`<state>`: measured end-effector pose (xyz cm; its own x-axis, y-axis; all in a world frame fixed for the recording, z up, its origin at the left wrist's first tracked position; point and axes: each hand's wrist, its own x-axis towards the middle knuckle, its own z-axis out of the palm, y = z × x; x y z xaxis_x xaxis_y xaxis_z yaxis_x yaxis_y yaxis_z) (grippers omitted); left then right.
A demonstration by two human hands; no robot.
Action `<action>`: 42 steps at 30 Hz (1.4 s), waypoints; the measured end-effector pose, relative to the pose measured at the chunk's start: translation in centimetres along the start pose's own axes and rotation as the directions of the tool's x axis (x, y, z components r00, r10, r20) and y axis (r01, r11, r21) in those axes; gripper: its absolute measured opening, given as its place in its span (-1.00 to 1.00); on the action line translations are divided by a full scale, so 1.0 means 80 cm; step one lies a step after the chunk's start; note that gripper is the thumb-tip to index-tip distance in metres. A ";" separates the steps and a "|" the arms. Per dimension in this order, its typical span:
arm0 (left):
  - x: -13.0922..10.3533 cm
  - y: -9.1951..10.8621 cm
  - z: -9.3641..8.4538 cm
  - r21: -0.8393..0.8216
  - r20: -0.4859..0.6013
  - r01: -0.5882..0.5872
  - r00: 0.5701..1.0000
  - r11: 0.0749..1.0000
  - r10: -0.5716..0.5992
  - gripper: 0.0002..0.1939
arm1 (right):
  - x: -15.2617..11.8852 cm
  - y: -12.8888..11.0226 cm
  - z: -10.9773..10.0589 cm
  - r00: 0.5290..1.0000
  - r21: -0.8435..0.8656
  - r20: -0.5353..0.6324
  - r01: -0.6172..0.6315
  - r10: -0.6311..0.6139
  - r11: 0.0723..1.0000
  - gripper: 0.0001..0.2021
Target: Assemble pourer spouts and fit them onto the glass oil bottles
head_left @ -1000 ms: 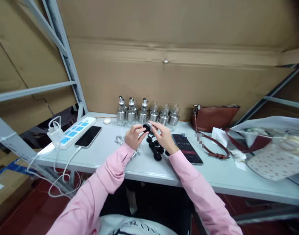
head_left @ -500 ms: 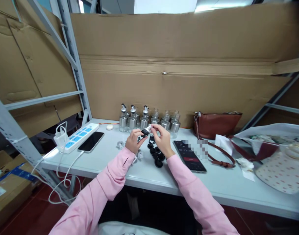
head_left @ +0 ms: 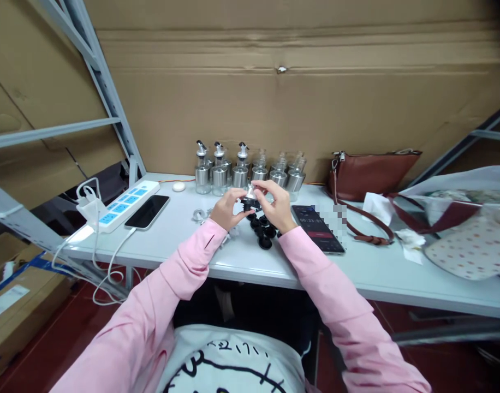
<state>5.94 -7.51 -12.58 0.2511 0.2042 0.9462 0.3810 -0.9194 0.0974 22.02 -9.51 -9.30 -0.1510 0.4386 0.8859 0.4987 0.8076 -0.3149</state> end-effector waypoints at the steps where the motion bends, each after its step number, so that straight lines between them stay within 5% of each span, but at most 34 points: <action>1: 0.000 -0.001 0.000 0.001 -0.001 0.002 1.000 1.000 -0.002 -0.55 | -0.002 -0.001 -0.002 1.000 -0.002 0.016 0.016 -0.016 1.000 -0.79; 12: 0.002 -0.004 -0.004 0.054 -0.011 0.086 0.996 0.995 -0.085 -0.64 | -0.007 -0.012 0.004 0.980 -0.004 0.188 0.070 -0.069 0.998 -0.54; 25: 0.005 0.011 -0.013 0.015 0.087 0.109 0.990 0.994 -0.110 -0.61 | -0.009 -0.005 0.003 0.996 -0.014 0.085 0.000 0.001 1.000 -0.68; 42: 0.004 0.006 -0.009 0.050 0.092 0.110 0.989 0.993 -0.114 -0.55 | -0.010 -0.003 0.005 0.988 0.005 0.152 -0.023 0.022 1.000 -0.58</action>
<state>5.60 -8.13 -11.99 0.2871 0.3379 0.8963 0.4499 -0.8737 0.1852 21.68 -9.93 -10.09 -0.2676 0.5111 0.8168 0.4975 0.7993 -0.3371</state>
